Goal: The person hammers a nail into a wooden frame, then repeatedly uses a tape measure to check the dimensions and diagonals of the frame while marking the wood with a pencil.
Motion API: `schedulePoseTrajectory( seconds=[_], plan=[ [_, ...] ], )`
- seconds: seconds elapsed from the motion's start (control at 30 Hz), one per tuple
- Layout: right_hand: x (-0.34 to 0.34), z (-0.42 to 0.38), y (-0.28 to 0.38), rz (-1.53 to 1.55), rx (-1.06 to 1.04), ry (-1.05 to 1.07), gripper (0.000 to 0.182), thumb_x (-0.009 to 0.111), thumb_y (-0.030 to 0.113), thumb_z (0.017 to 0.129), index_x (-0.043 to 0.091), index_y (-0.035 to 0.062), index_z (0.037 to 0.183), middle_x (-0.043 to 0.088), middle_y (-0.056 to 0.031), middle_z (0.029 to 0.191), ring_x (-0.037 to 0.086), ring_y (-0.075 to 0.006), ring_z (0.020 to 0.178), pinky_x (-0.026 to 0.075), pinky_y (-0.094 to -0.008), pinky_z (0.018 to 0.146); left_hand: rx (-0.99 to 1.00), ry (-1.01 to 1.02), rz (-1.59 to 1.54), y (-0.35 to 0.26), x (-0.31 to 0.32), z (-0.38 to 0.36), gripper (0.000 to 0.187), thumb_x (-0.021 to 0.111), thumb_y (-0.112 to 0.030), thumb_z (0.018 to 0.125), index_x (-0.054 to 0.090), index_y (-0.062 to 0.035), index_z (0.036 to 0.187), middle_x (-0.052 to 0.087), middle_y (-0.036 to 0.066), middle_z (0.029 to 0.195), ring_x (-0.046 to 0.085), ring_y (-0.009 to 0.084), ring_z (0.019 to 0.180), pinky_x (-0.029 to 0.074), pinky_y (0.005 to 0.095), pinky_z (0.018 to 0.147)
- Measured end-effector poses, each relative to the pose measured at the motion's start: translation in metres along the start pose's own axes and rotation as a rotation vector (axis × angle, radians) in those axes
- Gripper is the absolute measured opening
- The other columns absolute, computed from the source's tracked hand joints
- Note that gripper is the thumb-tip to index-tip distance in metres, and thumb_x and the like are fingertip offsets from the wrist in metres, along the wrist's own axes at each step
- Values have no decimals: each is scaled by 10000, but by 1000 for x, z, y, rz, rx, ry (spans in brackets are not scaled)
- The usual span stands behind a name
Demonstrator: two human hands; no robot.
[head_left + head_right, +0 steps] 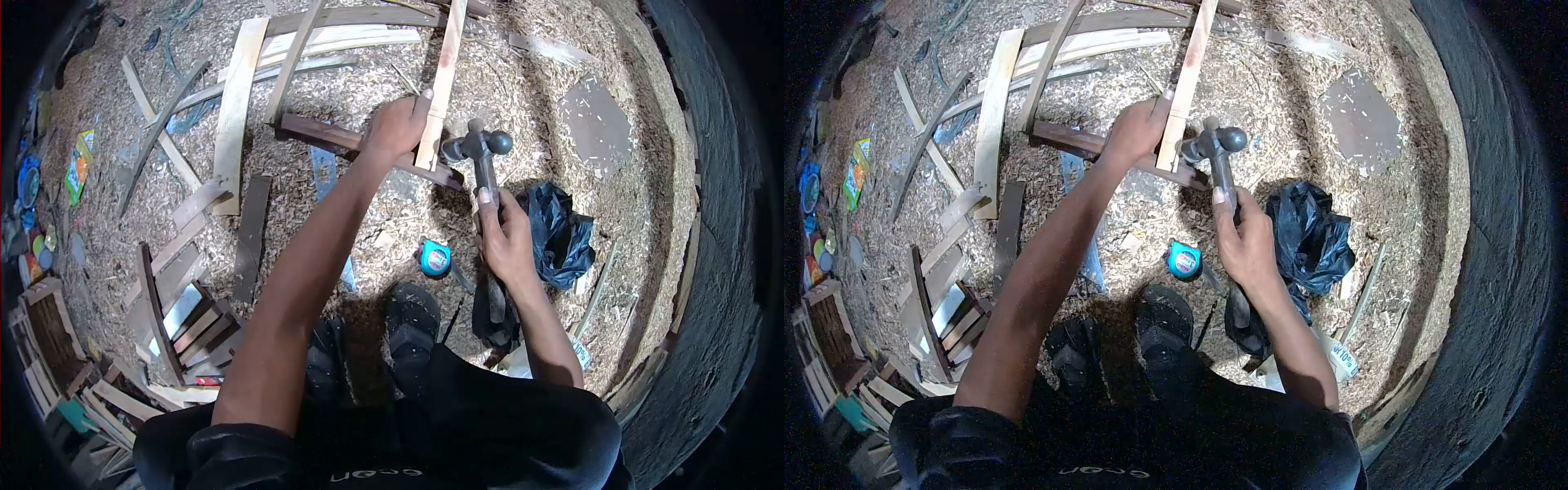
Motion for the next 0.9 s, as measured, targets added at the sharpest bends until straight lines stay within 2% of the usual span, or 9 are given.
schedulePoseTrajectory(
  seconds=[0.2, 0.3, 0.6, 0.7, 0.8, 0.9],
  plan=[
    [2, 4, 1, 11, 27, -8, 398, 553, 345, 995, 624, -42, 1051, 521, -63, 577, 482, -118, 518, 392, -334, 491, 187, -10, 232, -11, 5, -9, 450, 473, -415, 989, 667, -29, 864, 659, 233, 780, 643, 434, 759, 504, 510, 710],
    [5, 2, 3, -5, 6, 13, 407, 553, 349, 992, 626, -44, 1064, 531, -68, 581, 489, -122, 518, 402, -338, 495, 223, -28, 285, -13, 7, -10, 437, 457, -392, 991, 658, -33, 843, 652, 239, 756, 645, 434, 737, 507, 523, 702],
    [-1, 6, 29, -187, -61, 61, 385, 557, 327, 985, 623, -42, 1070, 581, -139, 617, 540, -183, 517, 431, -372, 513, 182, -19, 311, -14, 6, -13, 412, 435, -365, 990, 666, -51, 857, 654, 244, 767, 646, 435, 743, 510, 536, 727],
    [2, 7, 18, -54, -48, 56, 380, 555, 322, 986, 622, -42, 1069, 584, -141, 627, 536, -181, 524, 431, -368, 520, 220, -22, 272, -15, 4, -14, 415, 431, -366, 992, 669, -53, 857, 654, 245, 771, 643, 439, 747, 508, 536, 730],
    [3, 4, 5, -103, -20, 47, 373, 550, 319, 991, 617, -39, 1070, 574, -124, 630, 515, -172, 520, 419, -363, 514, 217, -19, 226, -16, 4, -15, 428, 427, -368, 994, 668, -47, 849, 649, 252, 768, 640, 442, 747, 504, 540, 734],
    [6, -1, 0, -86, -98, -15, 366, 546, 316, 996, 616, -32, 1086, 562, -97, 637, 489, -149, 519, 402, -350, 503, 215, -18, 242, -14, 4, -14, 433, 429, -370, 996, 666, -41, 844, 646, 257, 764, 639, 443, 746, 501, 546, 727]
  ],
)
Point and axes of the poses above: each hand's wrist, its own z-axis towards the middle knuckle, its own x-axis out of the palm, y = z × x, the point moved 7 cm from there along z, towards the middle knuckle
